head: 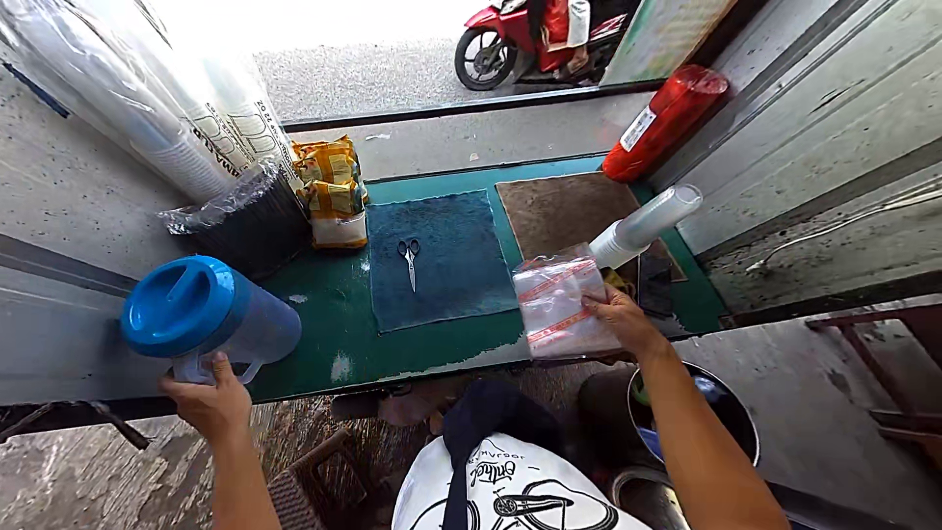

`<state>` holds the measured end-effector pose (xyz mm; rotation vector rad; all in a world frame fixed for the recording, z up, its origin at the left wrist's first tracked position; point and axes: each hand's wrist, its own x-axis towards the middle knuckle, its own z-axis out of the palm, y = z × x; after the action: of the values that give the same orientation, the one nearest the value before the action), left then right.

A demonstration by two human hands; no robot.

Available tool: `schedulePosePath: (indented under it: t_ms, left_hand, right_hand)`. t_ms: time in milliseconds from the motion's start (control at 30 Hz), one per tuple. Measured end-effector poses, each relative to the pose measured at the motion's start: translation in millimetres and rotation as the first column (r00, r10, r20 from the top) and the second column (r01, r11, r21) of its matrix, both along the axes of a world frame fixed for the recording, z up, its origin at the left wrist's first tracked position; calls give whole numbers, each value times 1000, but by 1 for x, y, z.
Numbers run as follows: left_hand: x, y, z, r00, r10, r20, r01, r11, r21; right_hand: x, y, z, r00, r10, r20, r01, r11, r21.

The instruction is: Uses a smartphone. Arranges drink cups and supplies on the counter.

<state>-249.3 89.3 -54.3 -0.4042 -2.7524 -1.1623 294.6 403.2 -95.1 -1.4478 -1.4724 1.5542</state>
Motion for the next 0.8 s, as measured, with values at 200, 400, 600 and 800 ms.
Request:
schedulePosePath:
  t_ms: [200,400,600,800]
  left_hand:
    - [19,0,35,982,-148,119,132,982,137]
    - [76,120,62,807,-568,163,422,747,514]
    - [115,317,36,716,-688,113,565,668,485]
    - [138,431,7,718,-678,156,625,727,283]
  right_hand:
    - [49,34,-59,761,38,647,14,997,-75]
    - [-50,0,-25,675,-78,733,-312,871,379]
    - [-152,-14,-128,524,298,798,-780,543,310]
    - [-142,-20,-147,459,318,830,-784,585,209]
